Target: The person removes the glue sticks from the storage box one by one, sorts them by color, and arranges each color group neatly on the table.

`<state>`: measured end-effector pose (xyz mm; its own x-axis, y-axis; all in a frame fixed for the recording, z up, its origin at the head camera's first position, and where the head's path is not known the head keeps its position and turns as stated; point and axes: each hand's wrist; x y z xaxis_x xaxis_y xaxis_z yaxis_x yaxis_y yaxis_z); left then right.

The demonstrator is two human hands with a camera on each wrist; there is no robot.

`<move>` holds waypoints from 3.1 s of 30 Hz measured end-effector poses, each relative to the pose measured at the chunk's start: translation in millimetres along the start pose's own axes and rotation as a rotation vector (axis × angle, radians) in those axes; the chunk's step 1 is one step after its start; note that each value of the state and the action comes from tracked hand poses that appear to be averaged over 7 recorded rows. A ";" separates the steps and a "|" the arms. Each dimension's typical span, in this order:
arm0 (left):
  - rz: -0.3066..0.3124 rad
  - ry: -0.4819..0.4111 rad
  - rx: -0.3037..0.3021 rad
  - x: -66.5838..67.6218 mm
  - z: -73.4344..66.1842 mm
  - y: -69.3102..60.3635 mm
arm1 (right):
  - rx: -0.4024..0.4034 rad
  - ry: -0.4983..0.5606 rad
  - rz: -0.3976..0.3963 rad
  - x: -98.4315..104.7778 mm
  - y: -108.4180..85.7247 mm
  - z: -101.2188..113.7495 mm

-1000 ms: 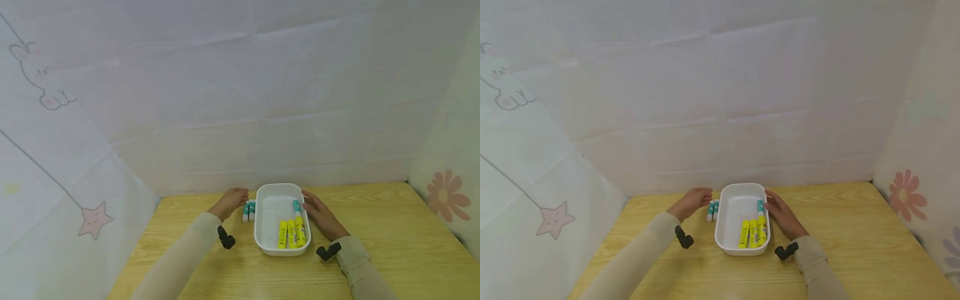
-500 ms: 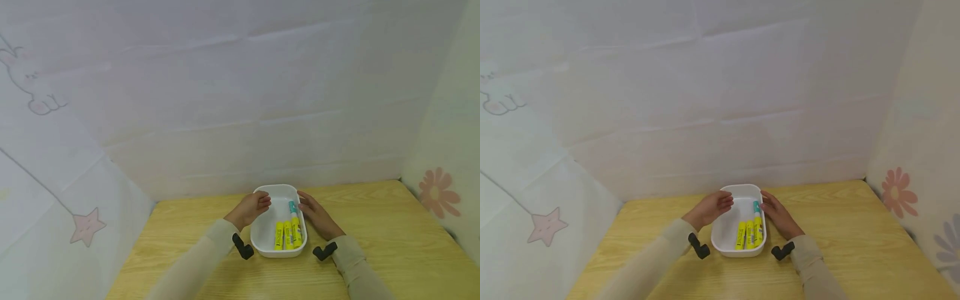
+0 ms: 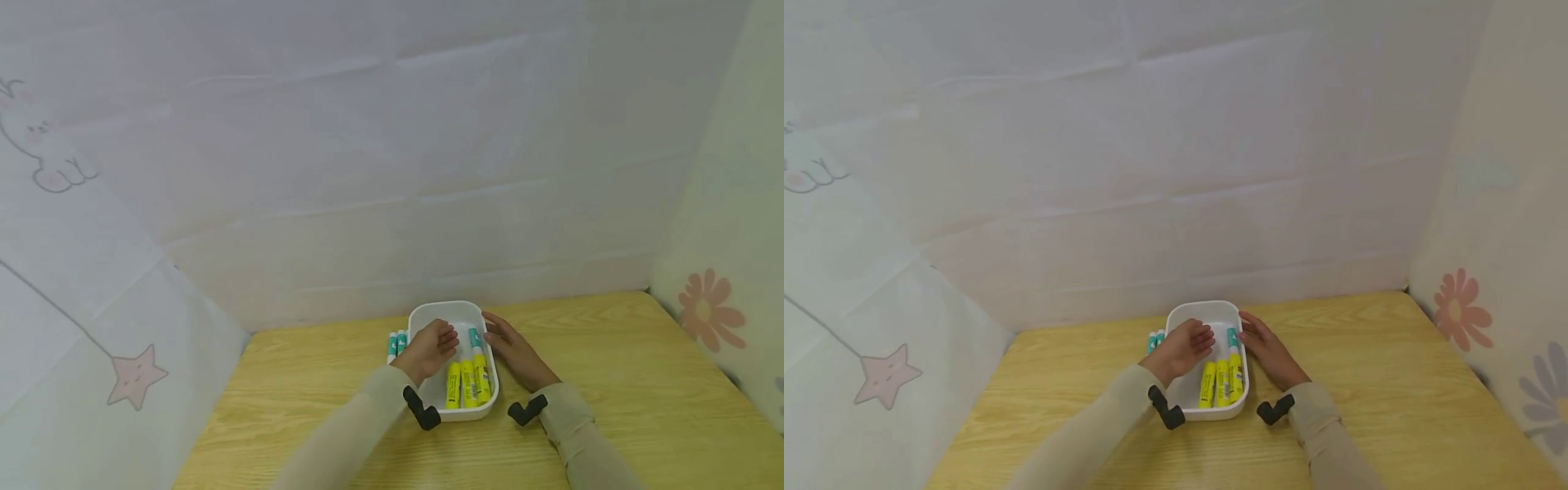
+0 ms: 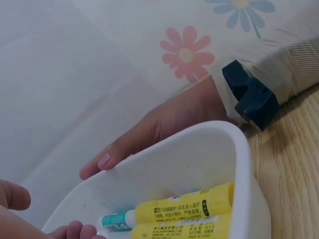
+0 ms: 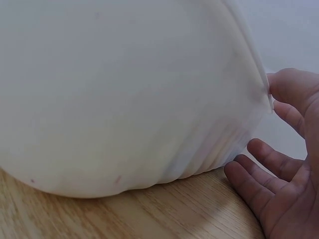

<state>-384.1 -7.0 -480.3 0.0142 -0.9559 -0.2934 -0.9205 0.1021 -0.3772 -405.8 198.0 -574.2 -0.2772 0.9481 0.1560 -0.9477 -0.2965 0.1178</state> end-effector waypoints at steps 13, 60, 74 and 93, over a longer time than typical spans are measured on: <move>0.008 0.038 0.007 -16.0 7.4 14.7 | 0.026 0.017 0.011 4.1 0.1 -5.3; 0.150 0.147 0.033 -17.2 24.3 45.8 | 0.030 0.110 0.027 4.5 5.6 -13.1; 0.158 0.237 0.021 -12.2 28.0 56.2 | 0.018 0.091 0.023 6.9 4.1 -11.8; 0.094 0.290 0.042 -10.0 30.2 57.8 | 0.012 0.059 0.021 5.8 2.5 -8.6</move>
<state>-425.7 16.9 -525.8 -0.1880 -0.9798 -0.0677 -0.8953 0.1992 -0.3983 -411.1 203.8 -581.4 -0.3061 0.9467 0.1001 -0.9397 -0.3173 0.1274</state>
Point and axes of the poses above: each hand's wrist, its own y-axis towards the middle knuckle, its own x-axis out of the back of the hand, z = x × y, and after that the axes turned 2 degrees about -x, right-handed
